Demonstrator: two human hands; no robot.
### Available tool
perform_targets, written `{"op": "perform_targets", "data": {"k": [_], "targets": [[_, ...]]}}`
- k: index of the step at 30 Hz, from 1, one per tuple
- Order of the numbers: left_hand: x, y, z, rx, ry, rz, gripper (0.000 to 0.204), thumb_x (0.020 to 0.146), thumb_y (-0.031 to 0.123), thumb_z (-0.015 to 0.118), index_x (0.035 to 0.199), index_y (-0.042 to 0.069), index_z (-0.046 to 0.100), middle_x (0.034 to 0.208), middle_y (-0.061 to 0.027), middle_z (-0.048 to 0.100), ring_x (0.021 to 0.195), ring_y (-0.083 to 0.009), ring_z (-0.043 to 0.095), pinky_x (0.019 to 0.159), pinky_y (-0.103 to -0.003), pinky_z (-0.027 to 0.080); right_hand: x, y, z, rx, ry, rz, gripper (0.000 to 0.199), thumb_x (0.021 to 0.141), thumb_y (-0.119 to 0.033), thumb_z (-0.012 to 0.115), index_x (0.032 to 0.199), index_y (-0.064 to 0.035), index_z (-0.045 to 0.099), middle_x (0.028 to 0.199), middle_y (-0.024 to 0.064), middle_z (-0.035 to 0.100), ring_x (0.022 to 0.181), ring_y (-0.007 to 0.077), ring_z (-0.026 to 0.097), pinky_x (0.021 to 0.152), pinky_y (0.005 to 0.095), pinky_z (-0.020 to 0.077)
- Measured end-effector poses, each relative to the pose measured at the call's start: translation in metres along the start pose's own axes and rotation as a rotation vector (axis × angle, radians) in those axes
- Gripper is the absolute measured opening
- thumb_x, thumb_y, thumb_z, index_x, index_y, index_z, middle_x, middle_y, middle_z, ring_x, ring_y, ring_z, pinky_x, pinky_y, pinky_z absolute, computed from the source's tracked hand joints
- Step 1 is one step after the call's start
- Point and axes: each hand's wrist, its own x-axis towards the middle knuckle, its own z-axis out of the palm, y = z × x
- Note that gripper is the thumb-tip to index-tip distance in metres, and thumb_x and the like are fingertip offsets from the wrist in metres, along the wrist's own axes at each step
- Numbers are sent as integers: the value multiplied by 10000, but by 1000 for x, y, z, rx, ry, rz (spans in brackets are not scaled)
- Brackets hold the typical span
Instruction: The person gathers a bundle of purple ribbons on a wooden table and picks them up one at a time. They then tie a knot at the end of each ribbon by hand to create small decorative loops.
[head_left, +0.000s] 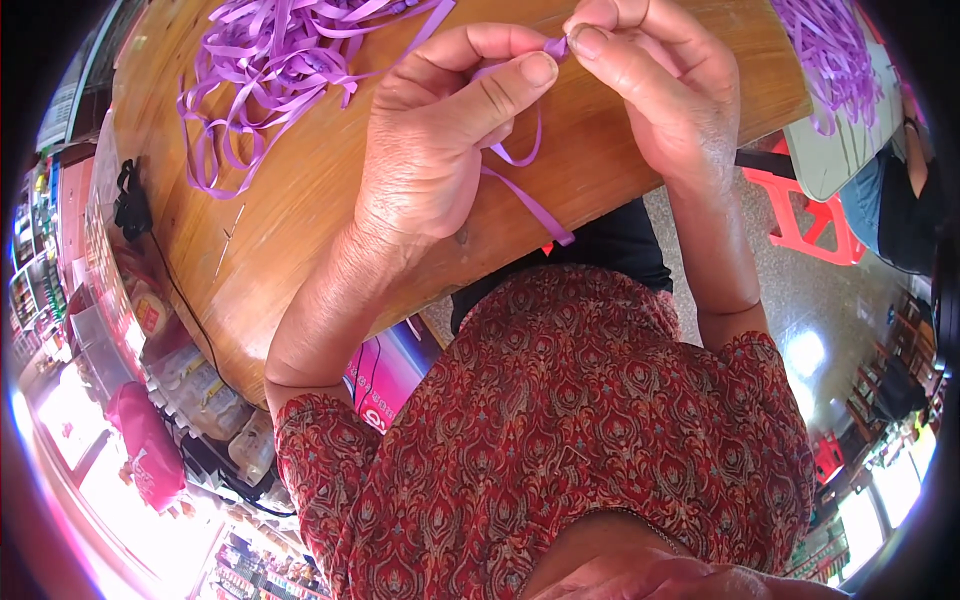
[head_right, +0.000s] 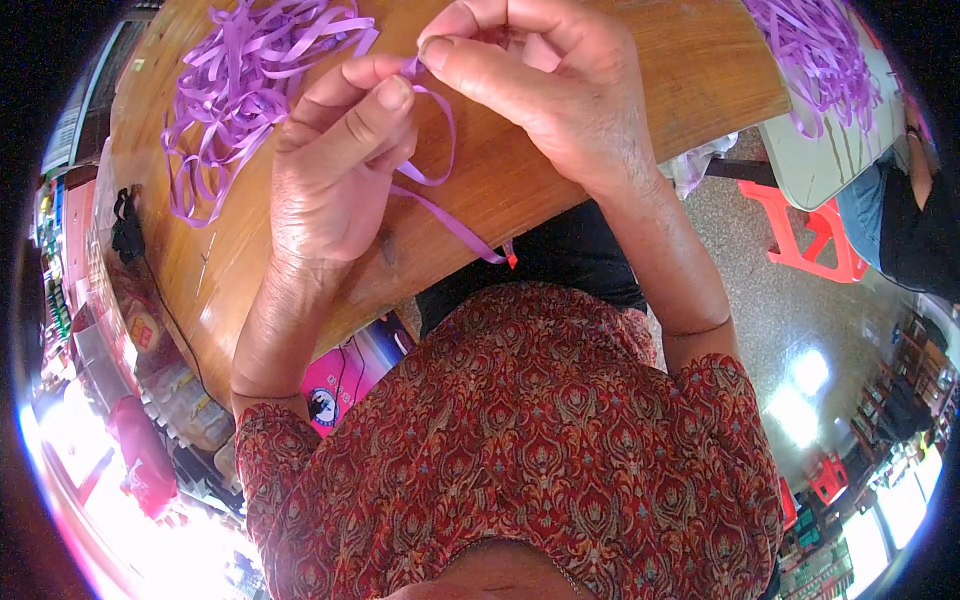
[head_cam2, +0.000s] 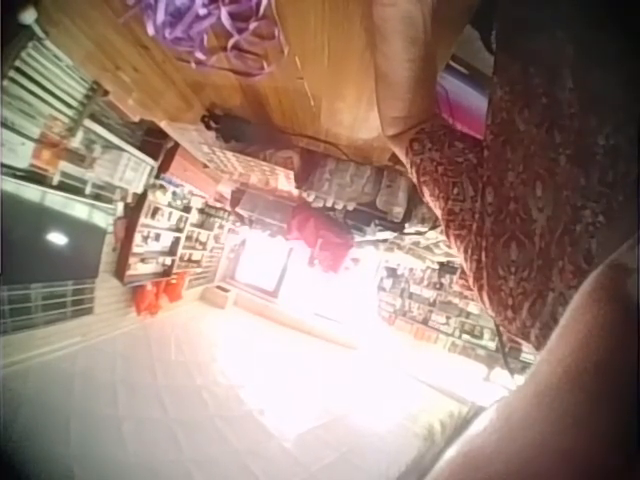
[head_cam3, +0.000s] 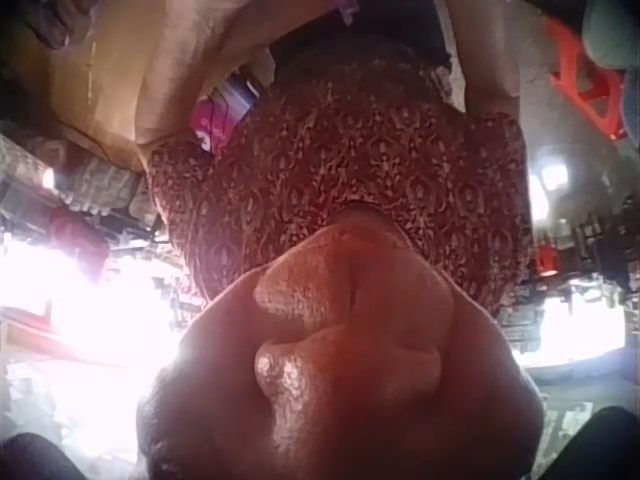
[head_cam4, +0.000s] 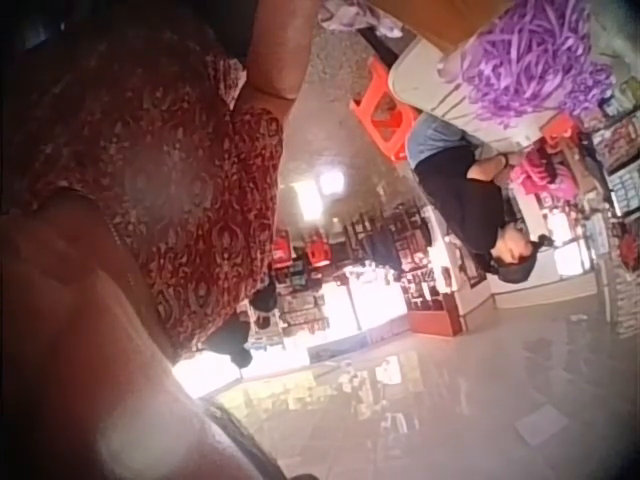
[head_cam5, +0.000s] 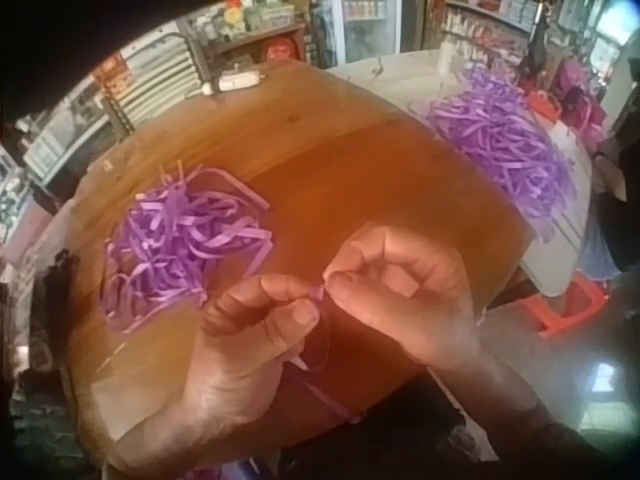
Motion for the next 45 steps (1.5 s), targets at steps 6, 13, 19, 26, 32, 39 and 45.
{"op": "perform_targets", "data": {"k": [6, 13, 19, 26, 32, 39, 45], "targets": [[0, 2, 0, 58, 44, -15, 124, 824, 77, 666, 927, 8, 658, 695, 28, 582, 534, -16, 376, 474, -175, 271, -5, 0, -1, -5, 21, 21, 56, 840, 27, 587, 888, -3, 584, 885, 32, 568, 817, 87, 543, 719, 207, 416], [1, 0, 0, 16, 114, -28, 115, 836, 87, 651, 917, 5, 657, 677, 30, 573, 502, -17, 339, 453, -182, 238, 9, -39, 26, -414, 469, 732, 65, 840, 21, 592, 900, -2, 584, 885, 33, 564, 843, 93, 545, 728, 214, 423], [0, -3, -5, -10, 103, -28, 114, 841, 92, 646, 915, 5, 655, 681, 30, 576, 496, -14, 321, 450, -188, 227, 33, -62, 45, -872, 242, 469, 251, 785, 25, 648, 1033, 5, 609, 918, 87, 602, 835, 176, 573, 745, 267, 452], [-2, 0, -1, 166, 71, 7, 108, 850, 114, 649, 905, 23, 665, 721, 26, 604, 563, -5, 437, 492, -163, 324, 30, -68, 34, -1200, -241, 311, 331, 700, -64, 741, 1015, -29, 647, 862, 78, 605, 770, 236, 578, 639, 329, 442], [-4, 3, 1, 335, 78, 74, 69, 832, 73, 659, 860, 11, 671, 719, 27, 611, 635, -22, 509, 558, -165, 397, 34, -73, 36, -1193, -172, 230, 176, 693, 6, 710, 856, -25, 651, 791, 77, 599, 678, 236, 566, 581, 317, 433], [-5, 3, 4, 389, 129, 83, 53, 812, 46, 667, 845, 4, 667, 694, 34, 598, 618, -17, 491, 543, -162, 380, 27, -78, 27, -1178, -223, 333, 157, 707, 25, 692, 851, -12, 641, 772, 85, 607, 687, 224, 579, 586, 312, 441], [-2, 6, -3, 313, 161, 29, 57, 813, 68, 676, 849, 24, 671, 641, 71, 535, 541, 9, 387, 476, -158, 278, 19, -59, 14, -789, -137, 74, 232, 721, -30, 730, 935, -5, 643, 829, 98, 627, 738, 232, 599, 635, 296, 462]]}}
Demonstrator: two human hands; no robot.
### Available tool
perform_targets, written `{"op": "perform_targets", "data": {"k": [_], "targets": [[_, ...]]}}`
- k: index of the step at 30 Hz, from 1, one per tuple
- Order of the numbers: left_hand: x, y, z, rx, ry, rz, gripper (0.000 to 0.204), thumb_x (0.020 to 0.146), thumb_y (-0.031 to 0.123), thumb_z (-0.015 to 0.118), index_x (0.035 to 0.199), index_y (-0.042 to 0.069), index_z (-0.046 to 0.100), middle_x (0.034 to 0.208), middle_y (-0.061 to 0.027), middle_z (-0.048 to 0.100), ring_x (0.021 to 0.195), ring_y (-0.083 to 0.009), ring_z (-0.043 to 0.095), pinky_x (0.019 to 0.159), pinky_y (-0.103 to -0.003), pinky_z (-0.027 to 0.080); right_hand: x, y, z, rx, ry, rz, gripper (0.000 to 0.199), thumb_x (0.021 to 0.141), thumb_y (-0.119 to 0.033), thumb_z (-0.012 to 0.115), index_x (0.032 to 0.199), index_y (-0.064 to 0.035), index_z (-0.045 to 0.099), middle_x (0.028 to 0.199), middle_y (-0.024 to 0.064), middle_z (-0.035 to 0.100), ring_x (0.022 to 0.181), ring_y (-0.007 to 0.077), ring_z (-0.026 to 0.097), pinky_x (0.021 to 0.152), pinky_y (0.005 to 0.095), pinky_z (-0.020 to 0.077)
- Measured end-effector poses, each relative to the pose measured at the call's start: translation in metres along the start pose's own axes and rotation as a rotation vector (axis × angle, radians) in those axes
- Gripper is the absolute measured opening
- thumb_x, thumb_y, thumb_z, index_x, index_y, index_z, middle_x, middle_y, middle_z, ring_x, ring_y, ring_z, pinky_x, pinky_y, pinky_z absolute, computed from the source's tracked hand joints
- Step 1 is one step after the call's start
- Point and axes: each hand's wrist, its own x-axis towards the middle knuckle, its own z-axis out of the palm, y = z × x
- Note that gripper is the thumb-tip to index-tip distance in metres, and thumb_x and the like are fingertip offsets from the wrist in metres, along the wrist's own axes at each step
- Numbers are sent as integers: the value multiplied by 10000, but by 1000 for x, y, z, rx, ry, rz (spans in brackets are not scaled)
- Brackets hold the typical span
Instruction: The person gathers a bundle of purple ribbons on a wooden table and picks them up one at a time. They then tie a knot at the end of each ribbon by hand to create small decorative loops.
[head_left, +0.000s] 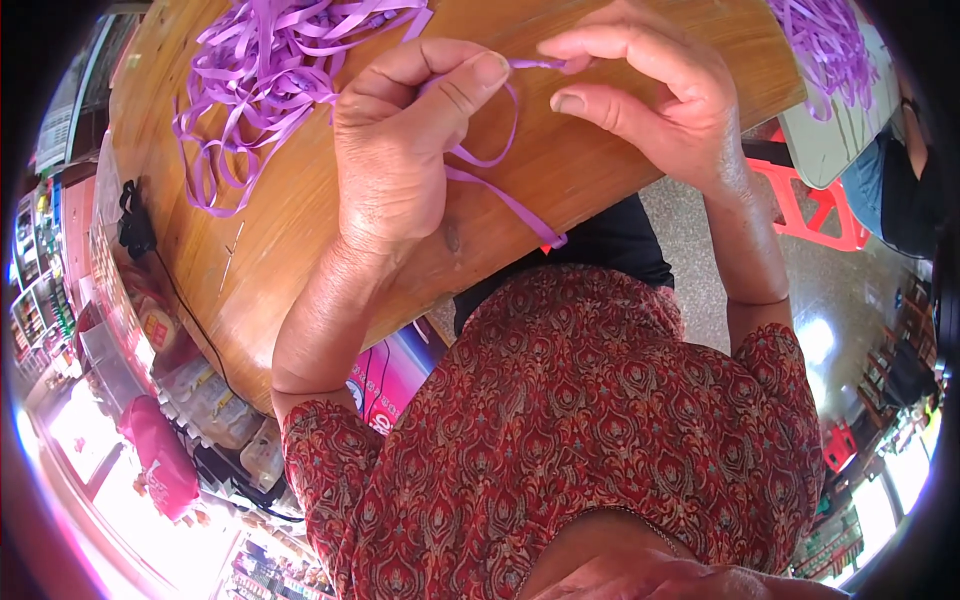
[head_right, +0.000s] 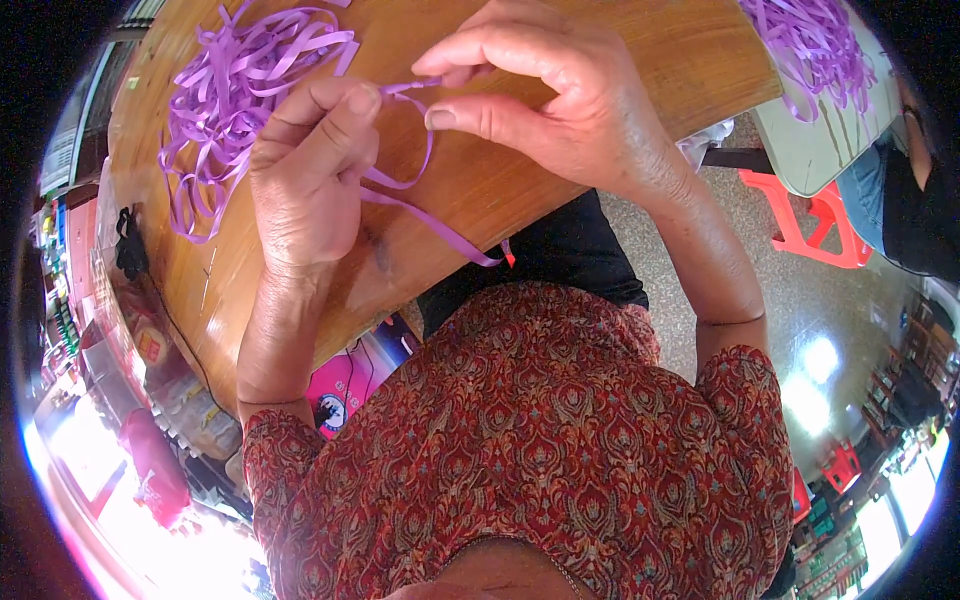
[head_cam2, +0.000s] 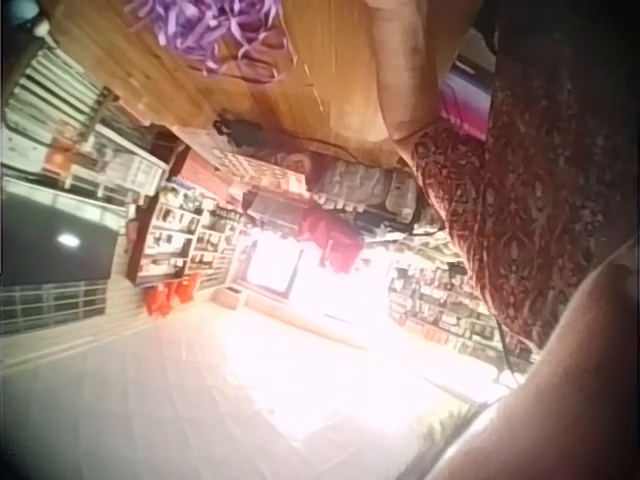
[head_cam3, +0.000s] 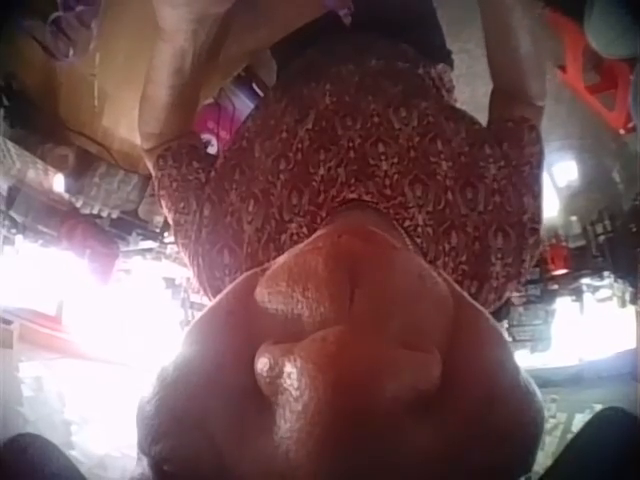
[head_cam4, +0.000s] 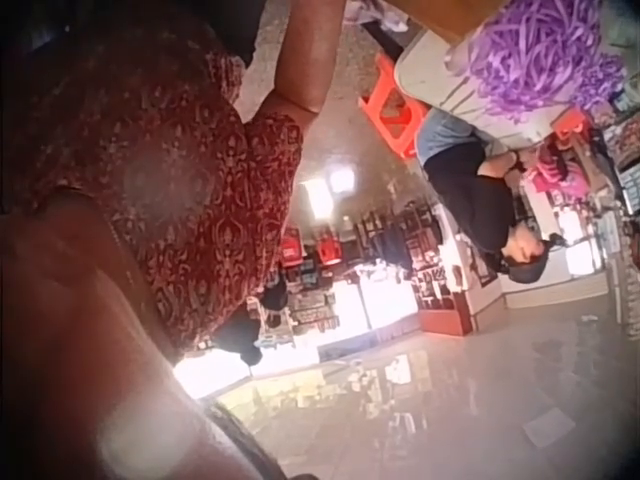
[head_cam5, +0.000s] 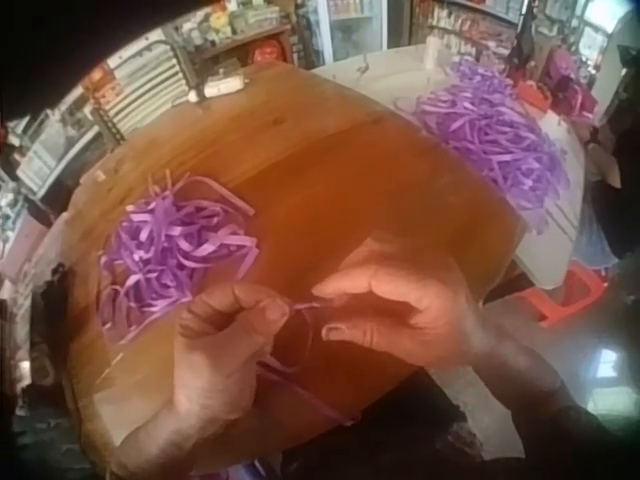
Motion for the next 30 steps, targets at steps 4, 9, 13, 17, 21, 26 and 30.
{"op": "perform_targets", "data": {"k": [4, 9, 13, 17, 21, 26, 30], "targets": [[0, -3, 4, -18, -10, -13, 62, 814, 76, 677, 852, 27, 670, 629, 80, 520, 528, 11, 364, 465, -160, 254, 5, -16, -8, -175, -138, 358, 308, 720, -63, 747, 1002, -6, 638, 865, 98, 630, 764, 230, 604, 651, 293, 463], [0, -2, 4, -12, 3, -19, 61, 814, 76, 678, 851, 27, 670, 632, 78, 524, 531, 11, 367, 469, -160, 257, 5, -14, -4, -189, -116, 273, 248, 721, -43, 735, 953, -20, 651, 843, 92, 624, 747, 227, 598, 646, 300, 458], [-1, 0, 6, 46, 9, 6, 46, 809, 68, 679, 829, 27, 673, 630, 75, 525, 534, 11, 372, 478, -163, 266, 4, -14, 0, -376, -91, 196, 155, 719, -17, 712, 859, -38, 650, 794, 78, 607, 708, 233, 577, 616, 313, 441], [0, 3, 6, 41, 16, 45, 62, 803, 86, 687, 812, 25, 679, 641, 67, 540, 549, 3, 390, 492, -165, 276, 5, -16, 3, -439, -114, 201, 127, 718, -18, 706, 821, -44, 637, 777, 71, 599, 693, 236, 566, 598, 316, 431], [3, 4, -7, -124, -11, 55, 104, 838, 64, 620, 912, -4, 641, 661, 40, 509, 523, -40, 317, 488, -197, 229, 7, -19, 12, -346, -81, 272, 126, 737, -15, 686, 852, -35, 637, 794, 83, 600, 704, 235, 567, 615, 319, 437], [12, 22, -25, -397, -324, 243, 212, 894, 131, 539, 991, -53, 576, 611, 63, 304, 529, -57, 251, 507, -226, 216, -26, 3, 41, -268, -76, 398, 418, 740, -241, 731, 1105, -75, 615, 953, 102, 614, 884, 265, 586, 779, 367, 460], [1, 54, -24, -460, -196, 256, 196, 915, 154, 511, 1001, -16, 558, 653, 50, 297, 556, -74, 236, 532, -238, 214, -28, 12, 53, -547, -102, 242, 570, 649, -331, 753, 1142, -106, 576, 1092, 68, 557, 1015, 274, 510, 852, 397, 402]]}}
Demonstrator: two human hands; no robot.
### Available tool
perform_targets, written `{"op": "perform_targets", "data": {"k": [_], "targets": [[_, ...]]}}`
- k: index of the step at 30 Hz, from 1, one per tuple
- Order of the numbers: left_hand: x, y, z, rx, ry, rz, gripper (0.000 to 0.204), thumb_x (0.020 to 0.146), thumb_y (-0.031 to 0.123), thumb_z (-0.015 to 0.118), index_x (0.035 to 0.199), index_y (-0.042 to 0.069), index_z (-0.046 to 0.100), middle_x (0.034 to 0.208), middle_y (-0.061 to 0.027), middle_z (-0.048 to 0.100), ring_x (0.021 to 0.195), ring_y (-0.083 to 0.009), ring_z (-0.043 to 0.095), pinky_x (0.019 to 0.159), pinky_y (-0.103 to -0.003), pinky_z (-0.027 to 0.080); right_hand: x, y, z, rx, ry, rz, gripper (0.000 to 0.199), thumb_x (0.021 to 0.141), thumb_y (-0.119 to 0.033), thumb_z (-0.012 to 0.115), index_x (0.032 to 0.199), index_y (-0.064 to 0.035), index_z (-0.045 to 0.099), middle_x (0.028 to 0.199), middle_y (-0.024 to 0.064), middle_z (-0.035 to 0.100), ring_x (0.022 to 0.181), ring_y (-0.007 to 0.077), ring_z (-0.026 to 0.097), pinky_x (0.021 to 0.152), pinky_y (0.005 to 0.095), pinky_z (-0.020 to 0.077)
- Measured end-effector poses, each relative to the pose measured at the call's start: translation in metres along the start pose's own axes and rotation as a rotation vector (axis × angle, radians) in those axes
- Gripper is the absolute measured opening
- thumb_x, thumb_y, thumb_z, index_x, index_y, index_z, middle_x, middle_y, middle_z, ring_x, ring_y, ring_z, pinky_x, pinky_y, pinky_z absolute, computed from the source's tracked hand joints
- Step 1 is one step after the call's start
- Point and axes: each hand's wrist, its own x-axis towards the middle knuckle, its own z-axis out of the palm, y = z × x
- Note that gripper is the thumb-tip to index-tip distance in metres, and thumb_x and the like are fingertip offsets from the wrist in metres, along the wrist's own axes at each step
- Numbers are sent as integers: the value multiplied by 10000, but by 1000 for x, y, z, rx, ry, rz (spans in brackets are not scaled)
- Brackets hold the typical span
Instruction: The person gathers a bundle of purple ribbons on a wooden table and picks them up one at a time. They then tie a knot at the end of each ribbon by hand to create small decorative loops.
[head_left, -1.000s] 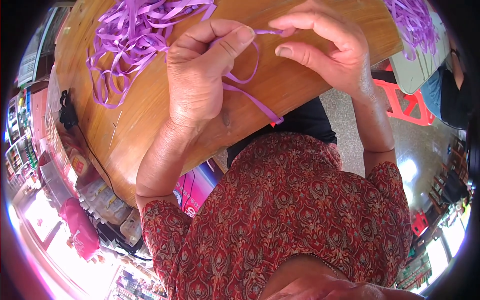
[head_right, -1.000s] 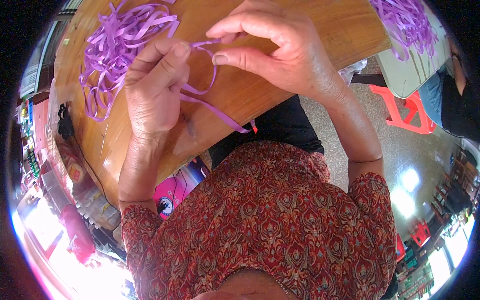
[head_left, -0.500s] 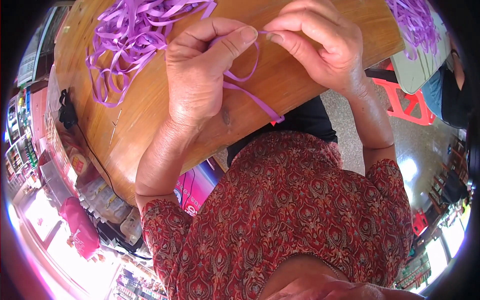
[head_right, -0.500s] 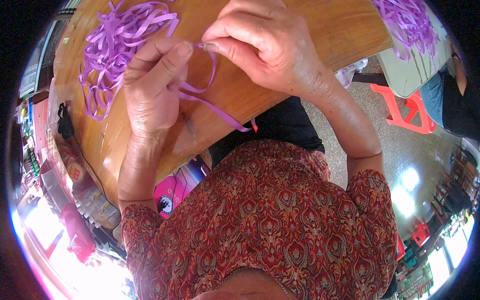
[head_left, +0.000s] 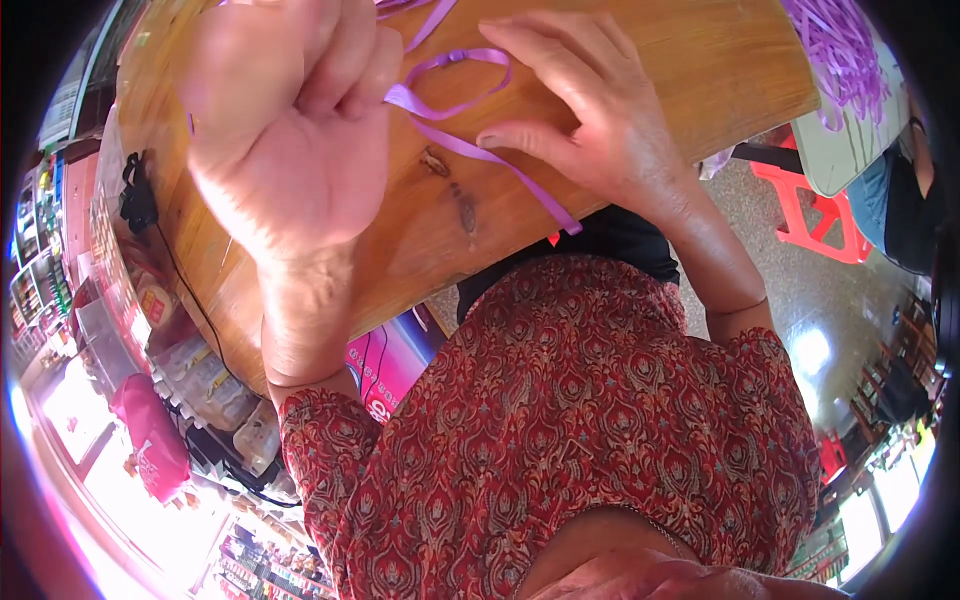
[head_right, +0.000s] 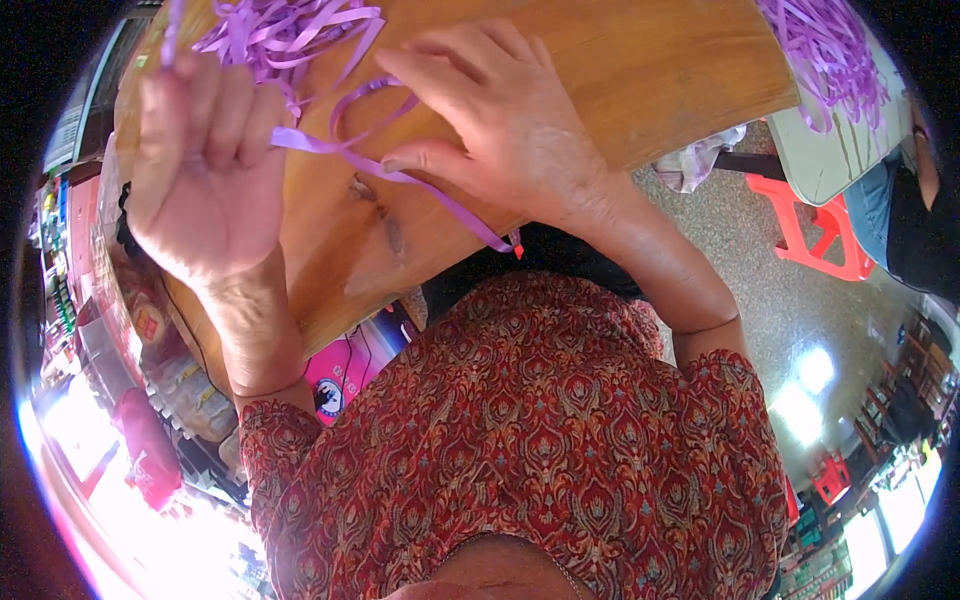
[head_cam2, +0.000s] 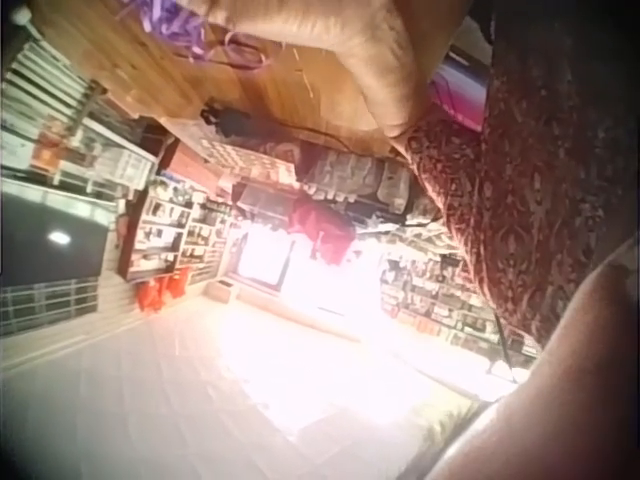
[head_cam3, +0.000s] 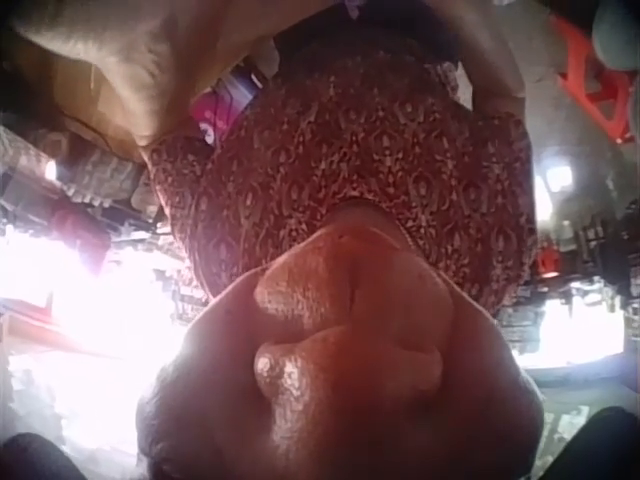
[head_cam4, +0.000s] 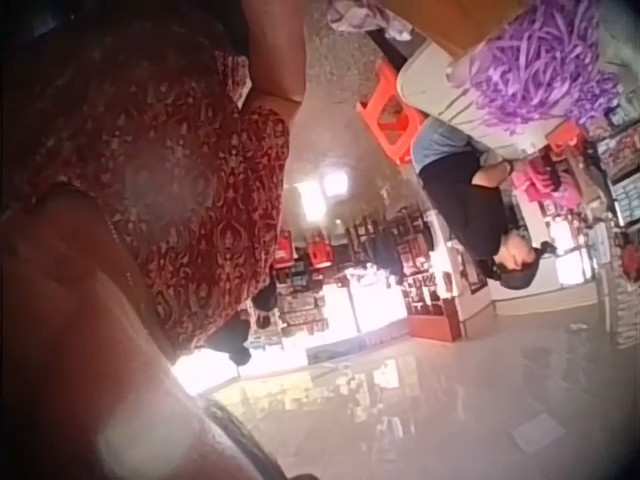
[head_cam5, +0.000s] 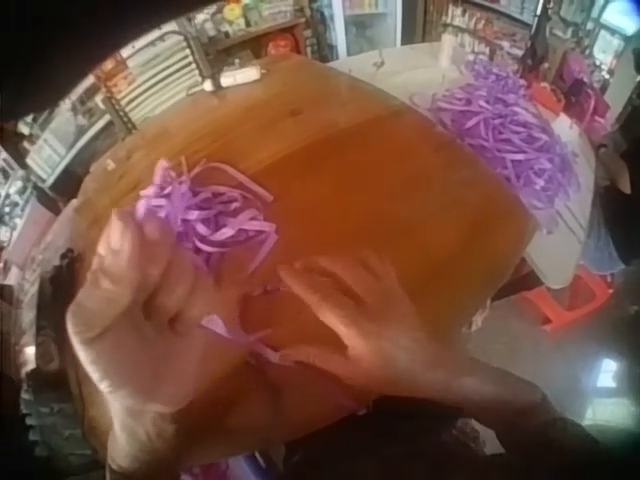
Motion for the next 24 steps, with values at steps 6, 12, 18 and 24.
{"op": "perform_targets", "data": {"k": [6, 12, 18, 24], "targets": [[-3, 36, 3, -103, -157, 17, 185, 918, 163, 514, 972, -7, 565, 666, 38, 299, 565, -85, 236, 549, -247, 216, 25, -26, 9, 117, -102, -208, 311, 752, -169, 707, 1023, -44, 621, 1094, 109, 592, 973, 272, 573, 822, 358, 458], [-6, 71, -8, -79, -107, 229, 172, 921, 141, 509, 955, -21, 558, 631, 26, 279, 546, -91, 225, 537, -252, 211, 5, -5, -42, 1146, -365, 499, 187, 858, -103, 601, 979, 40, 599, 878, 117, 621, 819, 170, 597, 696, 284, 471], [-1, 60, -9, -63, 72, 303, 176, 929, 123, 495, 955, -41, 552, 607, 34, 277, 509, -76, 224, 496, -241, 208, -2, 21, -74, 872, -236, 511, 245, 860, -132, 587, 1017, 57, 591, 825, 87, 599, 719, 132, 553, 647, 250, 437], [4, 74, -43, -1, 182, 393, 183, 888, 120, 561, 940, -53, 590, 556, 61, 276, 482, -63, 213, 464, -229, 190, -1, 49, -82, 675, -79, 477, 156, 883, -58, 568, 989, 41, 627, 857, 56, 620, 748, 101, 556, 689, 232, 437]]}}
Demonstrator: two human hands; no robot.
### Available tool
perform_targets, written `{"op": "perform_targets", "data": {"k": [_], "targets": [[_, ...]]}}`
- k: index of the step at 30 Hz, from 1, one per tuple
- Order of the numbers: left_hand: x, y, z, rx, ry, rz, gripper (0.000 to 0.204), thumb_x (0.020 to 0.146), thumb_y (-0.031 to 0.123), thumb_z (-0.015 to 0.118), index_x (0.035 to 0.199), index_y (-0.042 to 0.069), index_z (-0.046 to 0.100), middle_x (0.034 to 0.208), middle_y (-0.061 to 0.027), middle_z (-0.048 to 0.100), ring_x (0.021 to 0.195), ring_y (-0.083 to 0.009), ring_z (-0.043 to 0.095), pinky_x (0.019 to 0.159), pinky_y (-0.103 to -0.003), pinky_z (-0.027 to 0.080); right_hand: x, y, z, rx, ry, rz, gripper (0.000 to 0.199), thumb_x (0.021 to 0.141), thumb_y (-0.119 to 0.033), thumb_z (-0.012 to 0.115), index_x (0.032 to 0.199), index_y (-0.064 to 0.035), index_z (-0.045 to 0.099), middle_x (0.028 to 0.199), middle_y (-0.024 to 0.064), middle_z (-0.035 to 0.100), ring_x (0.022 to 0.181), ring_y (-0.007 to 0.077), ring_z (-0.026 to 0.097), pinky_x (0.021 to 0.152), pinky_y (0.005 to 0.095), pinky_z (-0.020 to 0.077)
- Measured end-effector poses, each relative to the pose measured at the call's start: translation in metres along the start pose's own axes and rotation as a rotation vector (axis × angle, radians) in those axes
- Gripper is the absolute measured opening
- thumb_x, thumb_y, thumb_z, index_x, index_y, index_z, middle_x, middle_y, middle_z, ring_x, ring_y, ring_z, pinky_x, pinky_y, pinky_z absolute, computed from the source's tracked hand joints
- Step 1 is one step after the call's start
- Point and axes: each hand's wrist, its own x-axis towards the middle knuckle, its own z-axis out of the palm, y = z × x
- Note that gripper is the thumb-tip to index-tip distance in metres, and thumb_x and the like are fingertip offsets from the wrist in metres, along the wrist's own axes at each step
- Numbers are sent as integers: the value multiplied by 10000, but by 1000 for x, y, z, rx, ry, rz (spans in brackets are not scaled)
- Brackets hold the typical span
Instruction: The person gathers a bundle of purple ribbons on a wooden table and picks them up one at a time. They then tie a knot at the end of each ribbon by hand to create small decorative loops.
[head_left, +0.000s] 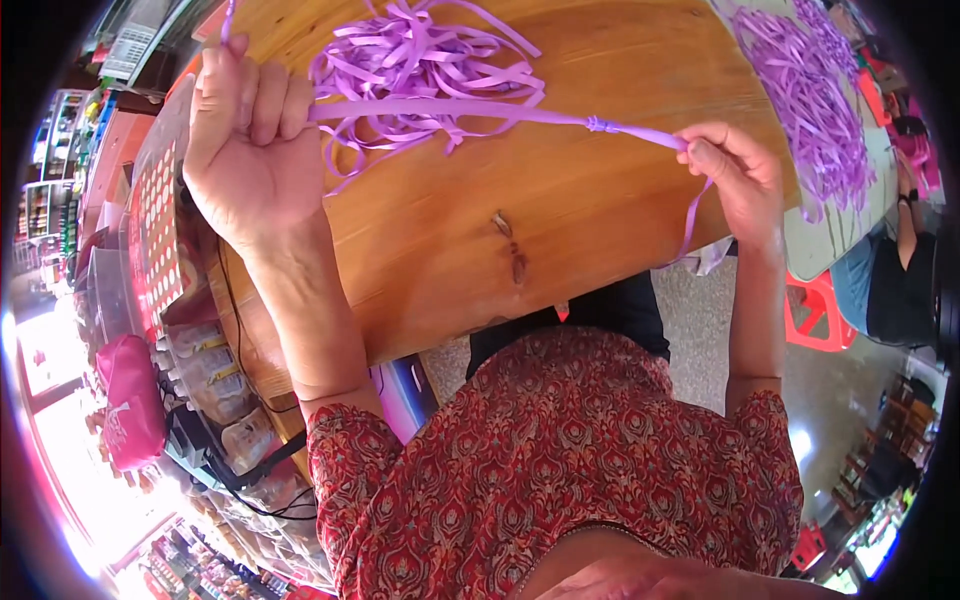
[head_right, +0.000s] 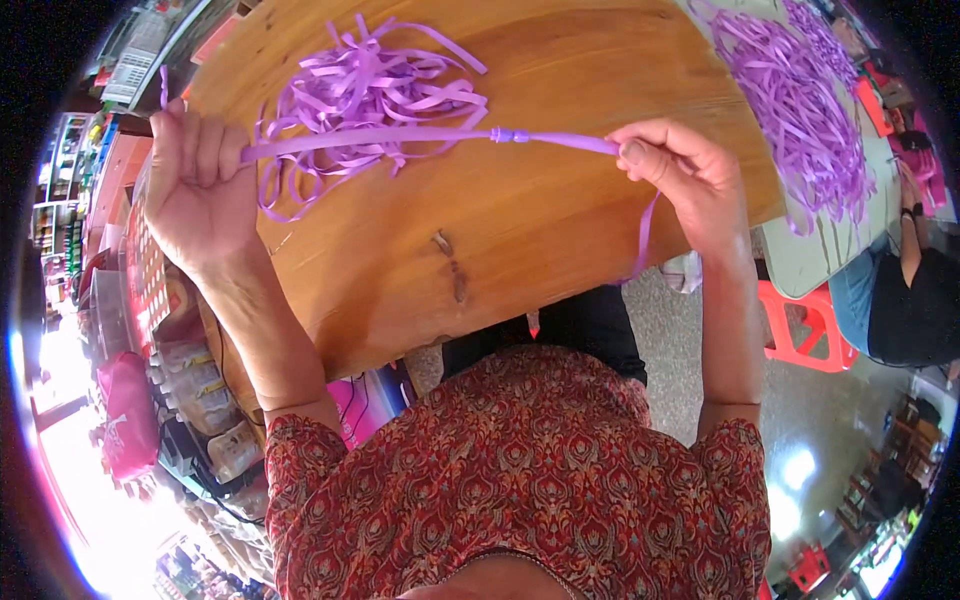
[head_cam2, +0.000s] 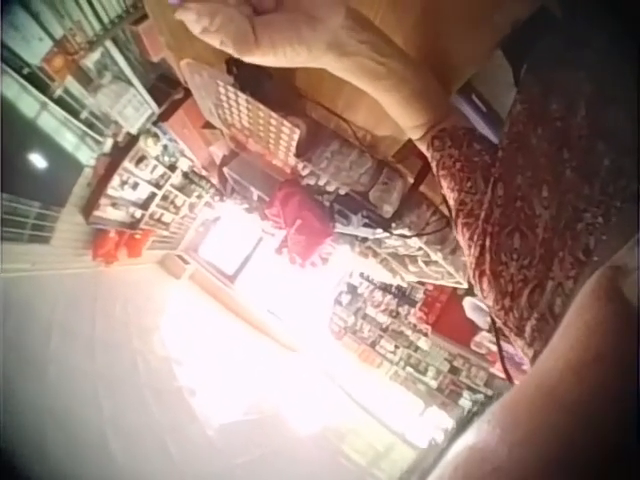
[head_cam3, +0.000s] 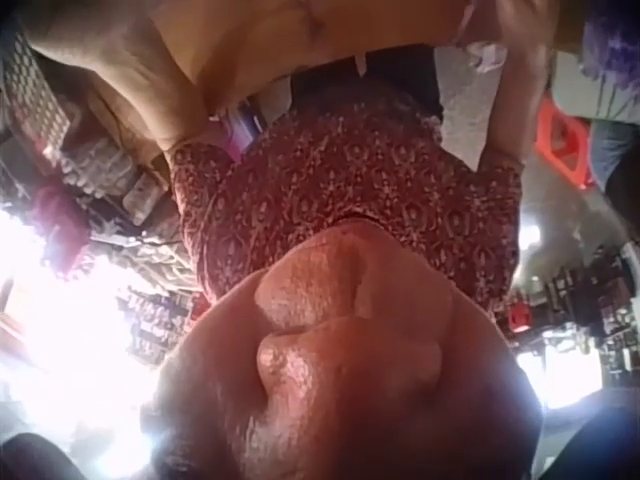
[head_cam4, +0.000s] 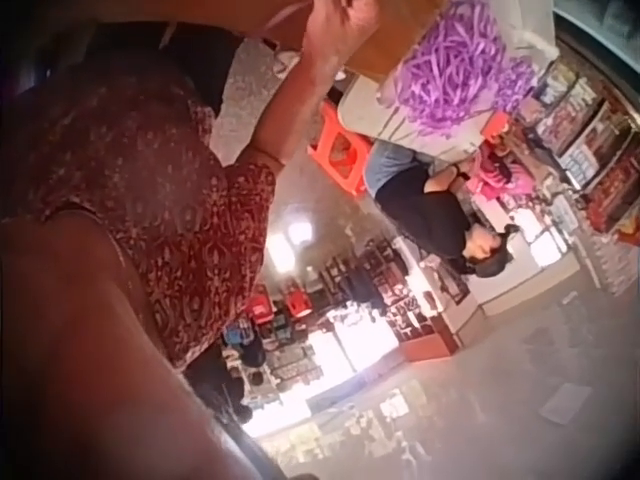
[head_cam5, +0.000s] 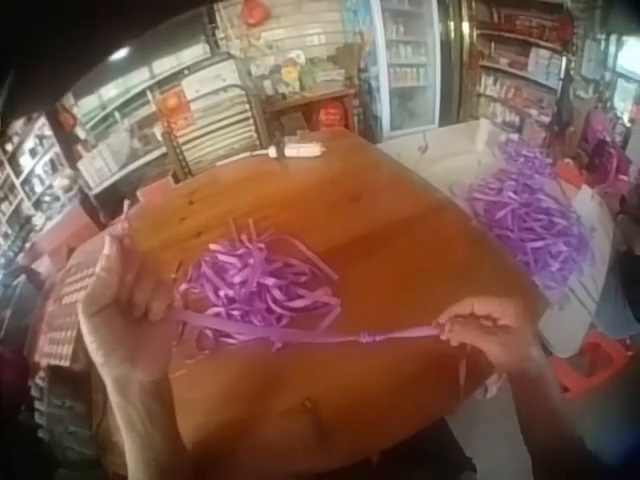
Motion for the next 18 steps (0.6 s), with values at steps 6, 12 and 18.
{"op": "perform_targets", "data": {"k": [6, 12, 18], "targets": [[8, -4, -15, 134, 46, 25, 140, 888, 86, 558, 911, -48, 590, 569, 58, 324, 493, -54, 247, 460, -221, 206, 1, 3, -17, -86, -25, 67, 180, 878, -109, 598, 989, 27, 635, 863, 41, 630, 767, 88, 559, 705, 219, 435], [-6, 1, -79, 1031, 272, 282, 152, 843, 70, 625, 928, -55, 610, 797, -40, 552, 619, -102, 456, 518, -235, 374, -9, 20, -44, -169, 75, 79, 182, 883, -117, 592, 988, 26, 635, 852, 32, 621, 788, 77, 553, 717, 214, 430], [-37, -48, -23, 1808, 20, 775, 477, 748, 79, 712, 1169, -28, 515, 1031, -163, 563, 978, -293, 533, 798, -363, 460, 3, 11, -2, -100, -144, 45, 151, 884, -56, 578, 999, 30, 624, 851, 19, 608, 814, 70, 547, 729, 194, 422]]}}
